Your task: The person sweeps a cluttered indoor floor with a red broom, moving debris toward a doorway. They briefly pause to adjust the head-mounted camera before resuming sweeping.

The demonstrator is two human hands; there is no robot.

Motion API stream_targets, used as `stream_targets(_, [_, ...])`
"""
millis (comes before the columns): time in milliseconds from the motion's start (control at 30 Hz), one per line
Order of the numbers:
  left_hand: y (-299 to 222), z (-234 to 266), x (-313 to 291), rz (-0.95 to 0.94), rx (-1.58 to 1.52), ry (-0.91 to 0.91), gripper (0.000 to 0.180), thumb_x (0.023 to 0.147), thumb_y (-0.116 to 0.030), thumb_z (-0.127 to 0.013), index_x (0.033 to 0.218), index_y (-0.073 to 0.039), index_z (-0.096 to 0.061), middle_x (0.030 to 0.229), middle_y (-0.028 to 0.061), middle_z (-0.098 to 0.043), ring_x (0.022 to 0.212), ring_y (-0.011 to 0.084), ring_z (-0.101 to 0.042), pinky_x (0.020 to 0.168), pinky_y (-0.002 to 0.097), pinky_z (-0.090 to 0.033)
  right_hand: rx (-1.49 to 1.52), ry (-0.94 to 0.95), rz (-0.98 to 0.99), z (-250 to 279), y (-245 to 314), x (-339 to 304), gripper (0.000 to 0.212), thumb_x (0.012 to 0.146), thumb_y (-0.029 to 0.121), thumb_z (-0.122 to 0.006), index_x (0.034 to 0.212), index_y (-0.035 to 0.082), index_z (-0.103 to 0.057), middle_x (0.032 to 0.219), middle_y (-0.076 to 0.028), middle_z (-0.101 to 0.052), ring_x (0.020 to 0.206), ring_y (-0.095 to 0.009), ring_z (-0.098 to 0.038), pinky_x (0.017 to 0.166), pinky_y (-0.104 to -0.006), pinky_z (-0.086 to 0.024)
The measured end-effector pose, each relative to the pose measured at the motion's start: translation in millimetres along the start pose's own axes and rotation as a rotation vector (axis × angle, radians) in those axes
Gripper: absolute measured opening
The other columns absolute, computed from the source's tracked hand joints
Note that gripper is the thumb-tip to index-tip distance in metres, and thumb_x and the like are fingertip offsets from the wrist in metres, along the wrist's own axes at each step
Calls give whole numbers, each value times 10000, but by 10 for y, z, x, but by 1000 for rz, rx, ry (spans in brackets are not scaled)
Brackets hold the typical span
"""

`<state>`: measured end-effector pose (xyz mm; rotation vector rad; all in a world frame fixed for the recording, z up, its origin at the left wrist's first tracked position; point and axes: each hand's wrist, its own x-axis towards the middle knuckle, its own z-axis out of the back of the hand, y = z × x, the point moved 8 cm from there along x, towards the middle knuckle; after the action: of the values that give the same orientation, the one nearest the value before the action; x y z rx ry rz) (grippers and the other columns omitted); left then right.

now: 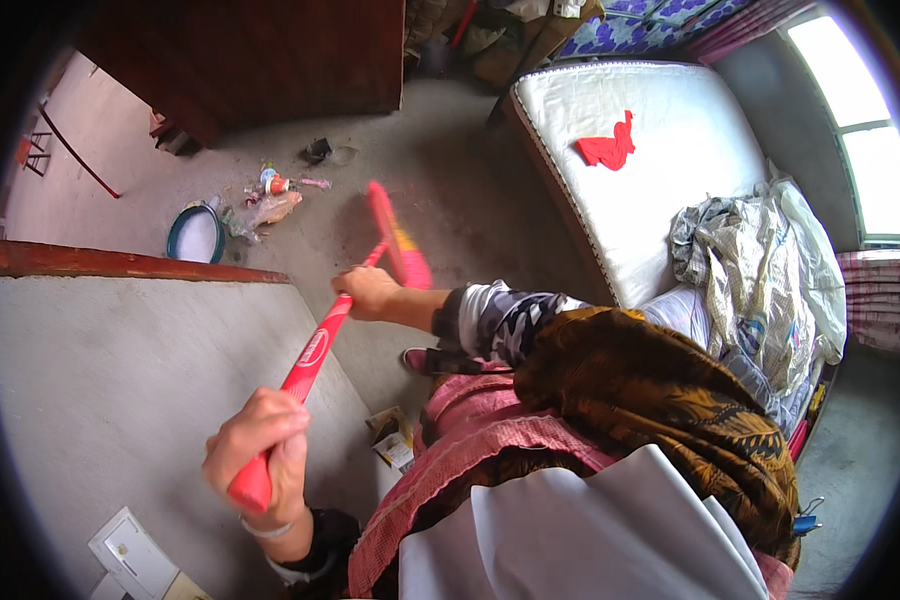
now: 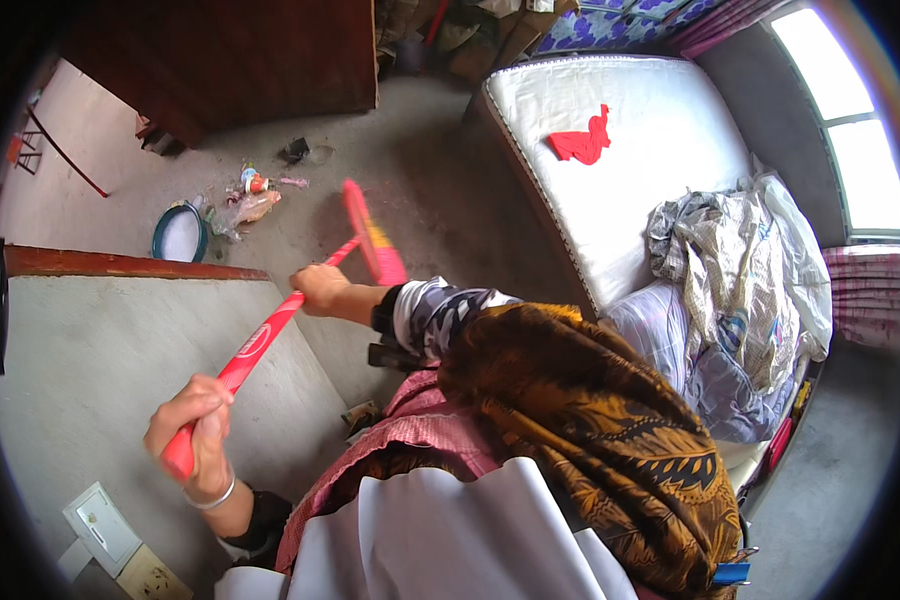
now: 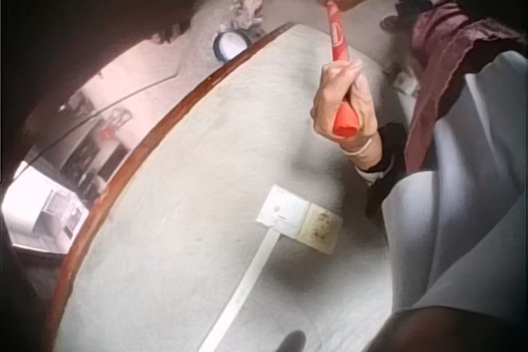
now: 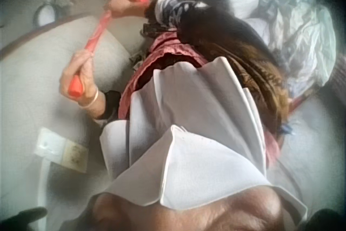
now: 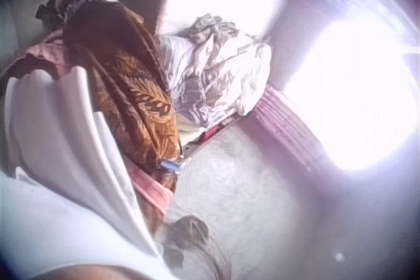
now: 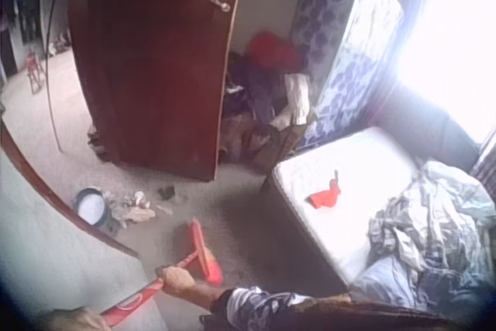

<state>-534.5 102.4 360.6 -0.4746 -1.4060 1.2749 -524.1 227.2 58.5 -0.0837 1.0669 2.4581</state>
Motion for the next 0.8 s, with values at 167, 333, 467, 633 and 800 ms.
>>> stream_targets(167, [-355,424,194,-87,-88,-95,188,828,-41,-451,995,24,-508,520,0,-375,489,93,-327,624,336,-375,-134,10,129,410,456,183,107,676,188,-616,726,95,-596,823,-134,-625,826,-323,-606,666,-430,-490])
stream_targets(333, [653,338,32,49,-243,53,179,818,-20,-502,995,-4,-531,544,16,-463,516,135,-455,721,389,-441,-384,65,-128,418,-556,-119,117,676,194,-623,736,95,-607,829,-108,-627,860,-292,-606,683,-415,-495])
stream_targets(467, [2239,54,-223,247,-449,-26,210,824,-40,-554,1026,15,-540,601,50,-541,648,184,-573,914,429,-416,-453,-12,-276,236,-1644,-208,156,677,214,-629,738,71,-635,816,-124,-648,844,-305,-623,716,-420,-501])
stream_targets(633, [3831,-340,-734,568,-703,-166,247,833,-76,-565,1054,29,-536,671,56,-574,796,178,-577,971,396,-377,-519,236,-427,-378,-2785,-152,173,695,217,-617,772,65,-649,831,-138,-646,861,-323,-619,712,-436,-500])
stream_targets(800, [4724,-744,-1210,655,-836,-167,274,825,-24,-564,1092,27,-530,774,72,-604,909,190,-570,965,365,-377,-572,154,-504,-694,-3521,-43,181,708,196,-638,842,74,-621,925,-104,-622,956,-298,-578,739,-426,-493])
